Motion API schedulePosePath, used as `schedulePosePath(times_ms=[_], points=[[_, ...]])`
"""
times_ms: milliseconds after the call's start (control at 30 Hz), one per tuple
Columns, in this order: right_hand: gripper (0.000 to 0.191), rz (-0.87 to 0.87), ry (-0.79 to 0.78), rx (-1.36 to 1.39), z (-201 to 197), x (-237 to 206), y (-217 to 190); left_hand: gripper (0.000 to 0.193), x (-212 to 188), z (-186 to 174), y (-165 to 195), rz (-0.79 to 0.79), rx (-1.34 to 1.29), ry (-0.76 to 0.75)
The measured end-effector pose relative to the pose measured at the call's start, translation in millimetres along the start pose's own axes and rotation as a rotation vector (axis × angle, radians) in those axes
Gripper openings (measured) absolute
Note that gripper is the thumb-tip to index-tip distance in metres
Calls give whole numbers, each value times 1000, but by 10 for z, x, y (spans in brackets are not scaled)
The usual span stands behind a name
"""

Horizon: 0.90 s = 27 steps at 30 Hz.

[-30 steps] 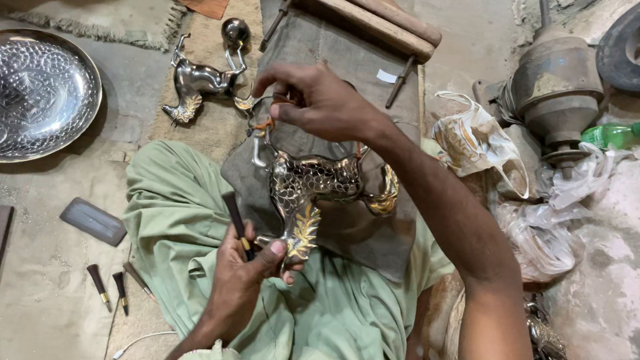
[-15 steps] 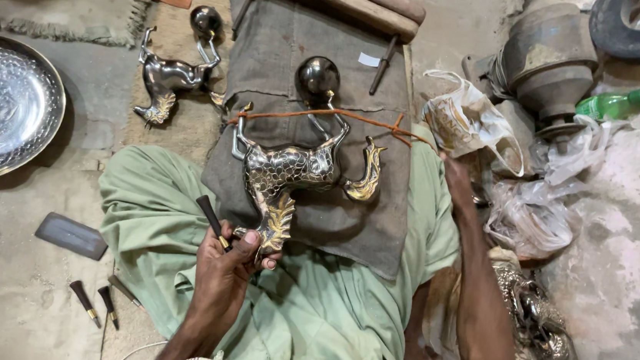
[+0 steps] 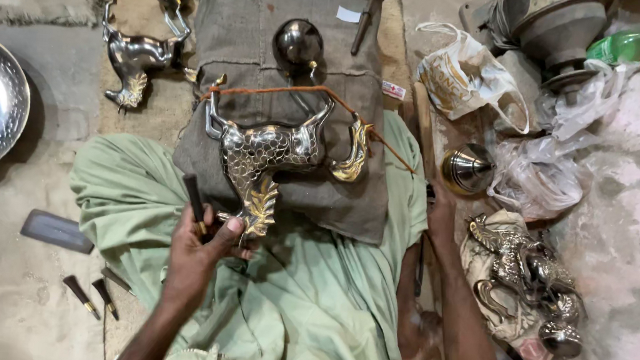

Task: The person sits on the floor and uses a hammer and chisel to shape a metal animal figurine. They repeatedly strike the chisel against the figurine's surface to create texture and refine details.

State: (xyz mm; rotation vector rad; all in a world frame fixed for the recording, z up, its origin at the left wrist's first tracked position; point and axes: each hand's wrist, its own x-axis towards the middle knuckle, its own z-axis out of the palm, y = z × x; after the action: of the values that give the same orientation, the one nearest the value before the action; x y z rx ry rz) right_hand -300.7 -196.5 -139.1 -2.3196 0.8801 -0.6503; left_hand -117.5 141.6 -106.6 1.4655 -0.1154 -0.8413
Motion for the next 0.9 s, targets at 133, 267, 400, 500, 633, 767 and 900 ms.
schedulePosePath(times_ms=[133,267,400,500,633,767,900], points=[[41,-237,-73,-129,-14,-131,95,46,107,-270,390,-292,939,-39],[42,-177,-97,-97,51,-262,135,45,283,-294,756,160,778,-122],[43,17,-34,1,60,-239,234,39,452,24,937,365,623,-278],[43,324,-14,164,-104,-238,272,42,590,328,1005,420,605,-348],[48,639,115,565,-354,-517,255,45,733,639,1034,711,636,-440],[56,208,183,586,-497,-760,83,46,791,790,1071,777,791,-535],[42,153,21,422,-602,-785,39,58,761,872,1138,886,937,-577]])
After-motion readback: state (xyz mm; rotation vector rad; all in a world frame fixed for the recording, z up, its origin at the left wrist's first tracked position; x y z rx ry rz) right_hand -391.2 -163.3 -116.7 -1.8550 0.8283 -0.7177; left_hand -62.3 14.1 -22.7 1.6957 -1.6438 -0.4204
